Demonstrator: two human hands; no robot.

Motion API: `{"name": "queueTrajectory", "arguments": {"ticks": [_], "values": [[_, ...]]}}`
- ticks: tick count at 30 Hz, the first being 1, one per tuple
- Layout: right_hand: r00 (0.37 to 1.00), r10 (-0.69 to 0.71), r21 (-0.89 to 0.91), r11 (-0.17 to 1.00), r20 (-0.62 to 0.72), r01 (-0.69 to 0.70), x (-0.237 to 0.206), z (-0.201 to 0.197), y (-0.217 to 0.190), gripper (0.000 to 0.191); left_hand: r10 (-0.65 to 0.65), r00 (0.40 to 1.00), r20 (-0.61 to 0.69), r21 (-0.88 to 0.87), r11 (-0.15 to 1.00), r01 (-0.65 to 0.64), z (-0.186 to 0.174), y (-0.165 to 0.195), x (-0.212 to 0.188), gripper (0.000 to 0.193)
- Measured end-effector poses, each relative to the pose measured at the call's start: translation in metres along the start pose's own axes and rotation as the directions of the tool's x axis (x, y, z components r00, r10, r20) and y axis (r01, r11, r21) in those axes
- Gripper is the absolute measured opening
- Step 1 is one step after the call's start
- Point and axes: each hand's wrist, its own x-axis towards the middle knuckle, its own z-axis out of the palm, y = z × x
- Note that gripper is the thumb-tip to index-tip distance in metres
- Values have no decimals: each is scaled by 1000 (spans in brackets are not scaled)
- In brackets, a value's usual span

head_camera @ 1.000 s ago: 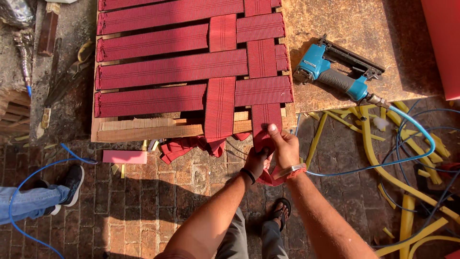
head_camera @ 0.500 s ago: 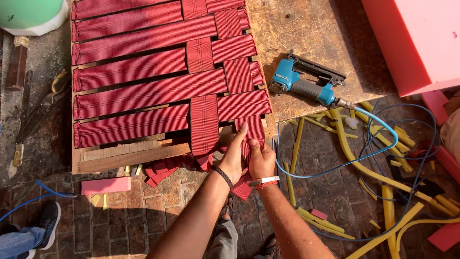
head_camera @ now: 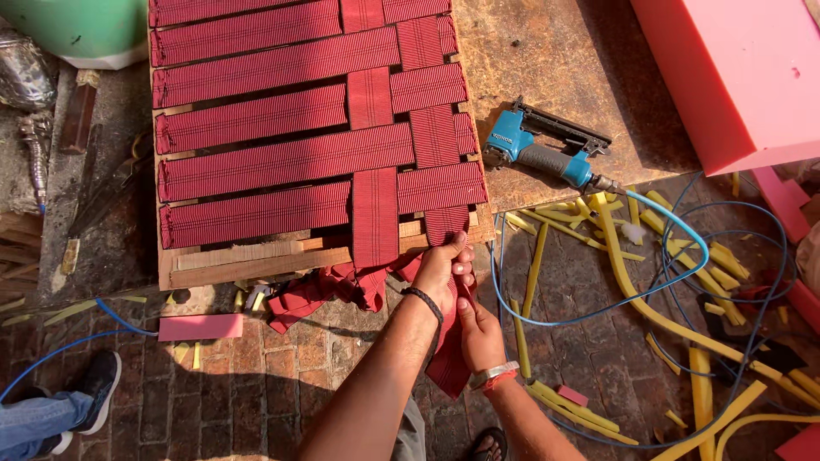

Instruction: The person weaves red webbing straps across a wooden frame, threading each strap over and under the perpendicular straps, then uses a pneumatic nail gun to staple the strap ends to the frame. They pull straps taut, reposition the frame, and trim excess webbing with scissors.

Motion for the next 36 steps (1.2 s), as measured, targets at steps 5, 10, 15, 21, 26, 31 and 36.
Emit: {"name": "queueTrajectory", "arguments": {"ticks": [5,10,15,21,26,31,36], "values": [[946,-318,-656,701,65,281,11,-59,-85,48,12,987,-160,56,998,-3,7,4,12,16],[762,-12,-762,-59,647,645,138,-21,-179,133,71,988,-135,173,984,-47,-1,3,28,19],[607,124,-577,-212,785,789,168,9,-197,139,87,992,-91,217,974,-65,-9,-7,39,42],[621,144,-588,-213,771,780,169,7,-201,147,474,767,-433,684,727,-63,11,-32,28,68],[649,249,-619,-193,719,761,165,16,-213,153,424,821,-383,598,791,-130,14,-39,11,63],[648,309,-611,-217,696,761,159,18,-233,155,446,839,-311,490,832,-260,0,-54,10,51],[658,359,-630,-210,662,748,155,29,-238,153,369,912,-177,492,836,-243,-33,-57,18,52]]}}
